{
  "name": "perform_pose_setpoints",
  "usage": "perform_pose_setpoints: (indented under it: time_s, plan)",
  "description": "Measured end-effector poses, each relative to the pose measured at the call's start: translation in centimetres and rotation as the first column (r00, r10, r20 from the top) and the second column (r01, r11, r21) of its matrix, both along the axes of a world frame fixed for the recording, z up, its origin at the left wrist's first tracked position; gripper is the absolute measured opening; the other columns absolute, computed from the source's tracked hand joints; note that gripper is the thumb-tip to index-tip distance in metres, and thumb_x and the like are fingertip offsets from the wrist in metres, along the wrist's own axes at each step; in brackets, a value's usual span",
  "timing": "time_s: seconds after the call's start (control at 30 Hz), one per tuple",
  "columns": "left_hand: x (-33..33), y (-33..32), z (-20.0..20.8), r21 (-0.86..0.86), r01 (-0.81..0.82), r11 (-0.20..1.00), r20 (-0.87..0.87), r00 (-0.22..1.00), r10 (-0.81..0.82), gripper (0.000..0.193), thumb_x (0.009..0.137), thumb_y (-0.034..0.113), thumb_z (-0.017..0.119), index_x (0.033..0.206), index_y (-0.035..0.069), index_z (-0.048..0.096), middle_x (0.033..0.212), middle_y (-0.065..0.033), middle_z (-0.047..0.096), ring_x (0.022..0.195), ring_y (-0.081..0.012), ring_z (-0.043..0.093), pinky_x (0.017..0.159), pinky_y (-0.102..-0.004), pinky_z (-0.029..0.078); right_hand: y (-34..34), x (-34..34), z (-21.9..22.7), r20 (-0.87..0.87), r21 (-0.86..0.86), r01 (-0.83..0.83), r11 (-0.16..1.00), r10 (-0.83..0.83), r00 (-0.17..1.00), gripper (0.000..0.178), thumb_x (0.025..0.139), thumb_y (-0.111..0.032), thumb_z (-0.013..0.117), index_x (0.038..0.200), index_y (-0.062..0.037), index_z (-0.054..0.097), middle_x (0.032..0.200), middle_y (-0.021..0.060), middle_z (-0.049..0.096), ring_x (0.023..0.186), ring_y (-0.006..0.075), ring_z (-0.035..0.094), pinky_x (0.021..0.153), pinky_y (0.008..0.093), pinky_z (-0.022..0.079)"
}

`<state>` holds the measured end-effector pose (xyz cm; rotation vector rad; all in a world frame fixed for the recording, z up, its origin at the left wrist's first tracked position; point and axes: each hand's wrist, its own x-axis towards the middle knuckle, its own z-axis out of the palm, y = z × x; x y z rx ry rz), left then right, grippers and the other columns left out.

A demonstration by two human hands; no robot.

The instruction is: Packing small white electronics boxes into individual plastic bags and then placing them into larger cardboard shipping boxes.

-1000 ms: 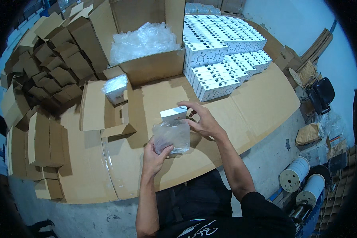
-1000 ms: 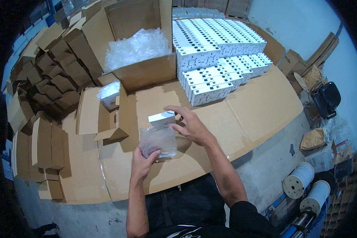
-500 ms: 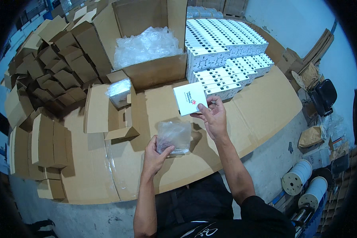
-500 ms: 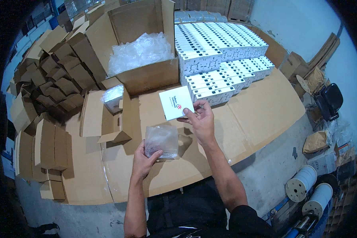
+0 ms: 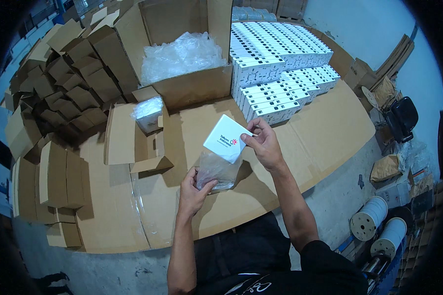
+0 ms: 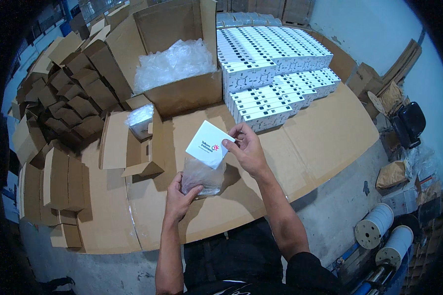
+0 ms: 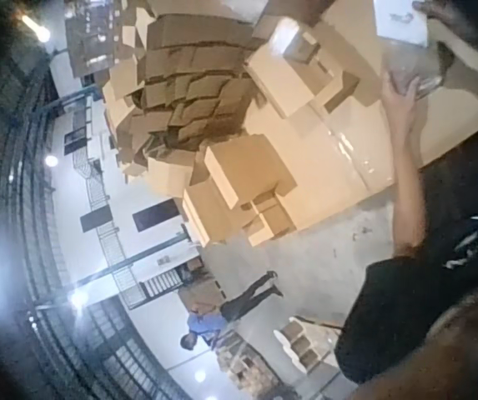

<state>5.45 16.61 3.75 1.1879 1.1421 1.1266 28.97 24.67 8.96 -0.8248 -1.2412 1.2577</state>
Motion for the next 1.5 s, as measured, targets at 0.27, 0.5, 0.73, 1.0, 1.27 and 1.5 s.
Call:
perform_pose_setpoints:
  time_s: [0.27, 0.5, 0.73, 1.0, 1.27, 1.5]
  plan:
    - [-0.1, 0.0, -0.4, 0.0, 0.002, 1.0, -0.018, 1.0, -0.002, 0.036, 0.084, 0.002, 0.079, 0.113, 0.0, 0.058, 0.104, -0.008, 0.067, 0.096, -0.0151, 0.065, 0.084, -0.0298, 0.053, 0.2, -0.2, -0.9, -0.017, 0.002, -0.041, 0.999, 0.041, 0.999, 0.024, 0.09, -0.003, 0.067, 0.106, -0.0045, 0.05, 0.096, 0.0021, 0.054, 0.09, 0.0092, 0.055, 0.081, 0.0258, 0.048]
    - [0.2, -0.2, 0.3, -0.066, -0.004, 0.998, 0.021, 1.0, 0.006, 0.033, 0.084, 0.002, 0.078, 0.11, -0.001, 0.058, 0.102, -0.0073, 0.066, 0.095, -0.015, 0.064, 0.086, -0.0301, 0.051, 0.0, -0.6, -0.8, -0.027, -0.071, -0.137, 0.988, 0.135, 0.99, 0.022, 0.096, -0.007, 0.064, 0.111, -0.0063, 0.048, 0.098, 0.0021, 0.055, 0.091, 0.011, 0.057, 0.079, 0.0275, 0.05]
    - [0.0, -0.1, 0.0, -0.035, 0.008, 0.999, -0.019, 1.0, -0.009, 0.032, 0.084, 0.001, 0.075, 0.111, 0.0, 0.059, 0.104, -0.0067, 0.066, 0.095, -0.0142, 0.063, 0.085, -0.0295, 0.051, -0.5, -0.7, -0.5, -0.064, -0.256, -0.27, 0.928, 0.263, 0.963, 0.018, 0.102, -0.014, 0.059, 0.113, -0.0096, 0.046, 0.097, 0.0004, 0.055, 0.084, 0.0079, 0.054, 0.066, 0.0255, 0.044]
    - [-0.4, -0.2, 1.2, -0.011, 0.088, 0.996, 0.175, 0.981, -0.084, 0.036, 0.094, 0.018, 0.074, 0.122, -0.002, 0.061, 0.105, -0.0051, 0.066, 0.093, -0.0107, 0.062, 0.084, -0.0273, 0.05, -0.1, -1.1, -0.7, 0.074, -0.158, -0.209, 0.965, 0.222, 0.972, 0.019, 0.1, -0.01, 0.062, 0.112, -0.0057, 0.049, 0.102, 0.0018, 0.053, 0.094, 0.0097, 0.056, 0.078, 0.0253, 0.049]
    - [0.5, 1.8, 2.3, -0.095, -0.015, 0.995, 0.126, 0.992, 0.027, 0.028, 0.1, 0.016, 0.066, 0.119, -0.004, 0.063, 0.102, -0.0041, 0.069, 0.094, -0.0089, 0.062, 0.084, -0.0258, 0.05, -0.2, -1.3, -0.7, 0.049, -0.143, -0.185, 0.972, 0.193, 0.98, 0.026, 0.099, -0.011, 0.066, 0.12, -0.0003, 0.055, 0.107, 0.0048, 0.058, 0.098, 0.0097, 0.056, 0.084, 0.0258, 0.05]
    - [1.9, 2.2, 0.9, -0.033, -0.133, 0.991, 0.276, 0.951, 0.137, 0.027, 0.101, 0.015, 0.065, 0.121, -0.003, 0.063, 0.107, -0.0058, 0.069, 0.098, -0.0101, 0.063, 0.087, -0.0259, 0.05, -4.4, -2.3, -4.1, 0.108, -0.324, -0.08, 0.943, 0.121, 0.987, 0.026, 0.103, -0.017, 0.062, 0.118, 0.0036, 0.064, 0.098, 0.0048, 0.071, 0.087, 0.0086, 0.064, 0.075, 0.024, 0.052]
